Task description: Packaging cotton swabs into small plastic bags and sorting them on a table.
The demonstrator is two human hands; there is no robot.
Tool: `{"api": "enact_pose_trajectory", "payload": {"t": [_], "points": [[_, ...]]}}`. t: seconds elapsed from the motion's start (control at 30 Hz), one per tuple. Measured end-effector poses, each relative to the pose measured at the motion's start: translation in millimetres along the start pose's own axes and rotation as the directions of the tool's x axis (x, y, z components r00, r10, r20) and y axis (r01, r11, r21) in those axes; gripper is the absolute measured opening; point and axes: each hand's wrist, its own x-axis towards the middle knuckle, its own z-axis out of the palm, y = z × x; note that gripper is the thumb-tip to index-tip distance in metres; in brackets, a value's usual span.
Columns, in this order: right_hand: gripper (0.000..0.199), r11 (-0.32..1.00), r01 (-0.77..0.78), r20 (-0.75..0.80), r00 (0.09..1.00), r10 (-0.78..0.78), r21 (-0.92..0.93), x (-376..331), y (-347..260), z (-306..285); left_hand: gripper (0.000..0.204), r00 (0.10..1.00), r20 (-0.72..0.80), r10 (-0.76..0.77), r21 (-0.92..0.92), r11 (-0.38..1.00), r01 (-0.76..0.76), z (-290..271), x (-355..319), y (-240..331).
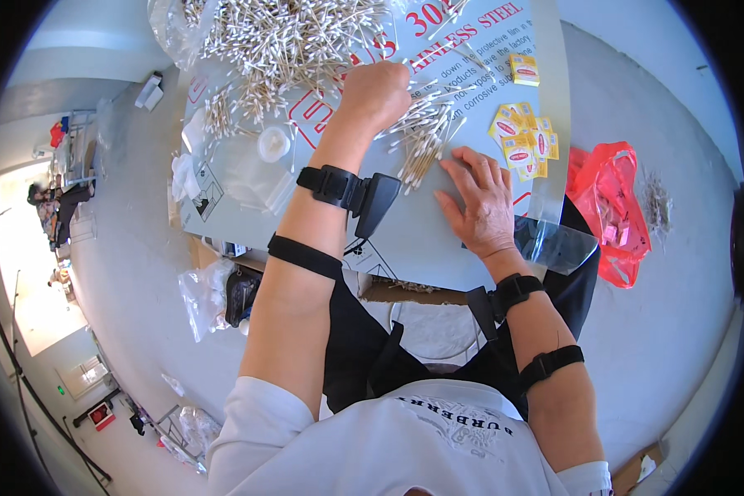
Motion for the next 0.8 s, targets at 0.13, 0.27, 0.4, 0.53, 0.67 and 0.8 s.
{"api": "enact_pose_trajectory", "payload": {"t": [0.13,0.27,0.4,0.53,0.67,0.8], "points": [[0.039,1.0,0.024,-0.019,1.0,-0.024,0.01,2,-2,2,0.011,0.982,-0.173,0.081,0.097,0.993,-0.065,9,-3,-8],[0.039,1.0,0.024,-0.014,1.0,-0.024,0.006,3,-5,1,0.007,0.805,-0.587,-0.08,-0.153,0.988,-0.014,3,-14,-17],[0.039,1.0,0.009,-0.01,1.0,-0.009,-0.004,0,-2,3,0.007,0.801,-0.497,-0.333,-0.524,0.851,0.029,-15,-59,-6],[0.04,1.0,0.01,-0.01,1.0,-0.01,0.001,1,-4,3,0.009,0.961,0.01,-0.276,-0.844,0.513,0.156,-16,-143,32],[0.041,1.0,0.021,-0.017,1.0,-0.021,-0.013,0,-2,3,0.009,0.98,0.185,-0.069,-0.852,0.486,0.195,6,-210,72],[0.041,1.0,0.023,-0.018,1.0,-0.024,-0.021,-1,0,5,0.013,0.973,0.147,-0.177,-0.82,0.528,0.22,15,-220,71]]}}
